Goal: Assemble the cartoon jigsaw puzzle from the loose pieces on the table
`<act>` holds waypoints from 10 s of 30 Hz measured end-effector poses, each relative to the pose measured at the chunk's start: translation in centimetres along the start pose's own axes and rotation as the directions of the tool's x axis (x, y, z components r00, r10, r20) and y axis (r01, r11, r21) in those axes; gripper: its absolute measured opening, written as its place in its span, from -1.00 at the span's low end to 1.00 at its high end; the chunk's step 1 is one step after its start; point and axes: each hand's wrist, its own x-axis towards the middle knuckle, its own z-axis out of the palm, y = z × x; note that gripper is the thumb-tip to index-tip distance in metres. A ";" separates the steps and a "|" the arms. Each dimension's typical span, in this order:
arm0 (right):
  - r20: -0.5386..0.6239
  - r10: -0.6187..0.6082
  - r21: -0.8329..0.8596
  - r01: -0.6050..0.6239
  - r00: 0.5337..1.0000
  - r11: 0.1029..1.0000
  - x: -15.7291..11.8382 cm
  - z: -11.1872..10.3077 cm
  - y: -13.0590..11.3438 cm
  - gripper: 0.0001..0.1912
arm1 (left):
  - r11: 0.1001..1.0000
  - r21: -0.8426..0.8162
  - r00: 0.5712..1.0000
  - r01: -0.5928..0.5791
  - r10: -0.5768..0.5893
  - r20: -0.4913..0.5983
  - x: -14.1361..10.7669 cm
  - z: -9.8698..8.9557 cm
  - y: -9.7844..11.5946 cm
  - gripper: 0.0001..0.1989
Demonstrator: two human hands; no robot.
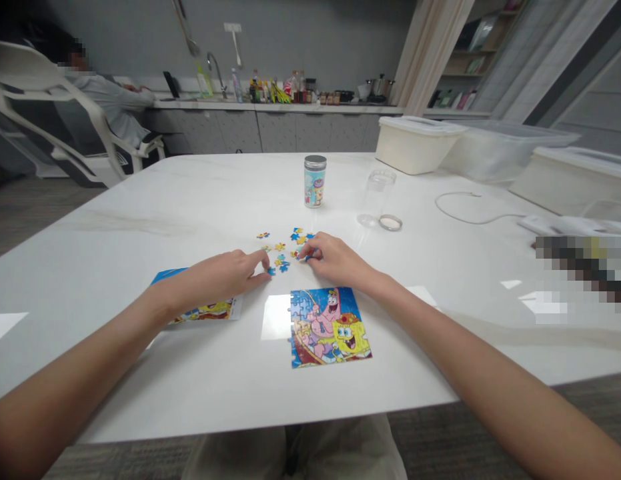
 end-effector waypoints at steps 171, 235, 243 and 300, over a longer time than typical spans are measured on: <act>-0.328 0.255 -0.076 -0.294 0.910 0.953 1.0 -0.1 3.9 -0.79 | 0.993 0.118 0.972 -0.031 0.057 -0.226 -0.3 -1.8 -3.3 -0.76; 0.170 -0.026 -0.338 0.083 0.985 0.938 7.3 -0.4 -0.3 -0.76 | 0.985 0.165 0.995 0.052 -0.065 0.073 -2.2 -1.6 -7.4 -0.53; 0.159 0.061 -0.331 -0.005 0.985 0.943 7.6 -0.1 0.5 -0.82 | 0.984 0.172 0.994 0.044 -0.060 0.089 -2.2 -1.6 -7.7 -0.46; 0.346 -0.268 0.005 0.284 0.899 0.959 -3.1 -3.0 -3.8 -0.78 | 0.696 0.442 0.625 -0.566 0.712 -0.320 -2.3 2.8 0.1 -0.73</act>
